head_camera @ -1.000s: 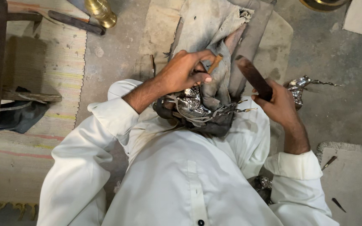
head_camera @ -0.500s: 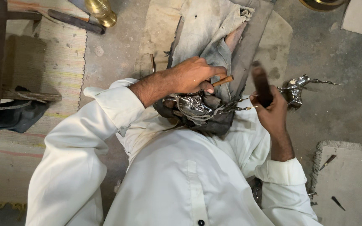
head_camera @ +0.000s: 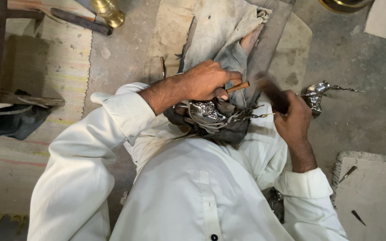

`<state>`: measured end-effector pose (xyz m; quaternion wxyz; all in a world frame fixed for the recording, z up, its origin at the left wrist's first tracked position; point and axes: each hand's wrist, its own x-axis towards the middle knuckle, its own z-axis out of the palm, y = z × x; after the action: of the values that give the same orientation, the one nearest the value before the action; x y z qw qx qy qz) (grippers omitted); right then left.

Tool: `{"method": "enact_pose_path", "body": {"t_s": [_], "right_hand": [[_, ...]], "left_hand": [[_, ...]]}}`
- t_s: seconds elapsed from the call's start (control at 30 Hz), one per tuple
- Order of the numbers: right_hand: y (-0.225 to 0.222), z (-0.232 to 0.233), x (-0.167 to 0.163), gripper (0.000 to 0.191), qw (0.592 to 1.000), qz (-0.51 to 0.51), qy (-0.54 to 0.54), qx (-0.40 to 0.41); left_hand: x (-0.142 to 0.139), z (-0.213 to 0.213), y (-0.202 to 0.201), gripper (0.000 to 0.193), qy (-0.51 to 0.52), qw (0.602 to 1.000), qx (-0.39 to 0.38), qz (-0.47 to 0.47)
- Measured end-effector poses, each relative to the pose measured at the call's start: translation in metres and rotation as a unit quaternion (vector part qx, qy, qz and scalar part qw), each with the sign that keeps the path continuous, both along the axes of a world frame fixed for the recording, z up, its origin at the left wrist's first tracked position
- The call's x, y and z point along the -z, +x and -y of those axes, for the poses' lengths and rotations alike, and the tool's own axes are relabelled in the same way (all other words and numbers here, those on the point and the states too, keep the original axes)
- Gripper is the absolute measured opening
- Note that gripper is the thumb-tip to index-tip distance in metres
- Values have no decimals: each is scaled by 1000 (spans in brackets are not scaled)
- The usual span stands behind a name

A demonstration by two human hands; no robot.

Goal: The person sits on the floor holding a small punch against a silver metal horse figurine and strikes the punch with a wooden mallet to shape and detail the casting. They reposition the figurine and punch repeatedly and continue hammering different areas of the piece.

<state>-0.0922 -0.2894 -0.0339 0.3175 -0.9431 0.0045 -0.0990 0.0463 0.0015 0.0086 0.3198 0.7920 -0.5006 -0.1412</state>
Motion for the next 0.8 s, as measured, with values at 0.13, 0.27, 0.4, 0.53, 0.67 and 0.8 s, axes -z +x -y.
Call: {"method": "enact_pose_path", "body": {"t_s": [0.13, 0.27, 0.4, 0.53, 0.67, 0.8], "right_hand": [[3, 3, 5, 31, 987, -24, 153, 50], [2, 6, 13, 35, 986, -33, -165, 7], [2, 7, 15, 28, 988, -2, 152, 33], [0, 3, 11, 25, 993, -6, 115, 21], [-3, 2, -2, 19, 1000, -10, -21, 6], [-2, -2, -7, 21, 998, -18, 38, 44]], "left_hand": [[-2, 1, 0, 46, 7, 1000, 10, -9], [-3, 0, 1, 45, -13, 999, 26, 16], [-2, 1, 1, 46, 10, 1000, 15, -7], [-2, 0, 2, 46, 13, 1000, 19, -16], [-2, 0, 3, 45, -2, 999, 33, -6], [-3, 1, 4, 44, 17, 999, 31, -12]]}}
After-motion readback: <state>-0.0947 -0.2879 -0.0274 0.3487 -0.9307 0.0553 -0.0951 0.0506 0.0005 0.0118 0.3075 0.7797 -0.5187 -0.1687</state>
